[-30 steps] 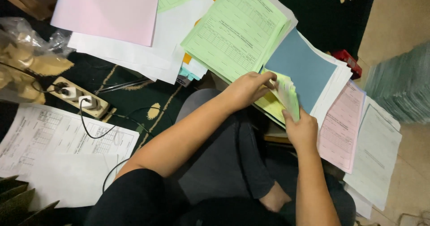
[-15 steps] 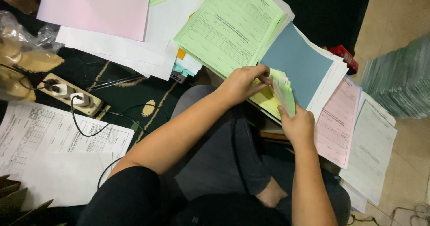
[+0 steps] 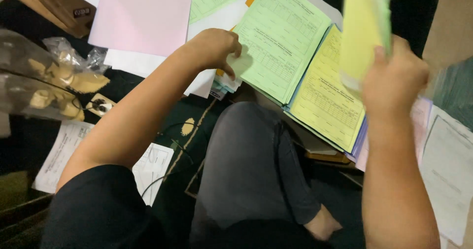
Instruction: The person sorts through stacks of colored paper forms by hand, flipping through them to align them into neat piles.
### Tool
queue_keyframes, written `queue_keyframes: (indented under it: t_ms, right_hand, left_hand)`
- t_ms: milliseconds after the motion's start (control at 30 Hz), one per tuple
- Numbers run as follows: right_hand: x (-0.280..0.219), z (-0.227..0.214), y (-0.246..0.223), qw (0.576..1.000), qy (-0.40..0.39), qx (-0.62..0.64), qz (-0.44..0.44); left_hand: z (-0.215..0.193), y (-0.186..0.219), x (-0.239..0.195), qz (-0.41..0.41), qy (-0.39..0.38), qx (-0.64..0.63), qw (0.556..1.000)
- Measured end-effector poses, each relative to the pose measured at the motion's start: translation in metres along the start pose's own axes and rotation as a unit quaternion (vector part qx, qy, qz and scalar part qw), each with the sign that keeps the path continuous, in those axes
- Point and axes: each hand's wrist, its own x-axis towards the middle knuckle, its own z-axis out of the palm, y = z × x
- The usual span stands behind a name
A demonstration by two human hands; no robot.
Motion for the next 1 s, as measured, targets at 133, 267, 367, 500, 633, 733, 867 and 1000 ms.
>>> queue_keyframes:
  t_ms: [133,267,367,500,633,733,867,1000]
  right_hand:
    - [0.025,0.085,-0.078,0.996,-0.060,0.045,-0.047]
    - [-0.008,0.144,-0.126,0.959,-0.260,0.115,-0.011]
    - [-0.024,0.142,-0.138,0.941,-0.299,0.156,-0.009]
    - [-0.022,0.134,-0.140,0.935,-0.296,0.193,0.019]
    - [-0.015,0.115,-0.140,0.932,-0.297,0.209,0.005]
    - [-0.016,0.116,-0.138,0.930,-0.294,0.220,0.008]
    - [-0.012,0.104,-0.132,0.927,-0.300,0.224,-0.008]
    - [-0.017,0.104,-0.129,0.921,-0.307,0.240,-0.007]
  left_hand:
    - [-0.003,-0.007,0.002,-0.009,-0.037,-0.027,0.999]
    - [-0.018,-0.001,-0.011,-0.012,-0.010,-0.018,1.000]
    - [-0.027,0.007,-0.021,0.021,0.005,-0.024,0.999]
    - [-0.028,0.006,-0.026,0.059,0.019,0.003,0.998]
    - [-0.040,0.026,-0.035,0.106,0.063,0.084,0.989]
    - [-0.046,0.029,-0.040,0.180,0.105,0.131,0.969]
    - [-0.036,0.030,-0.041,0.142,0.117,0.105,0.977]
    - [-0.018,0.025,-0.038,0.095,0.172,0.070,0.978]
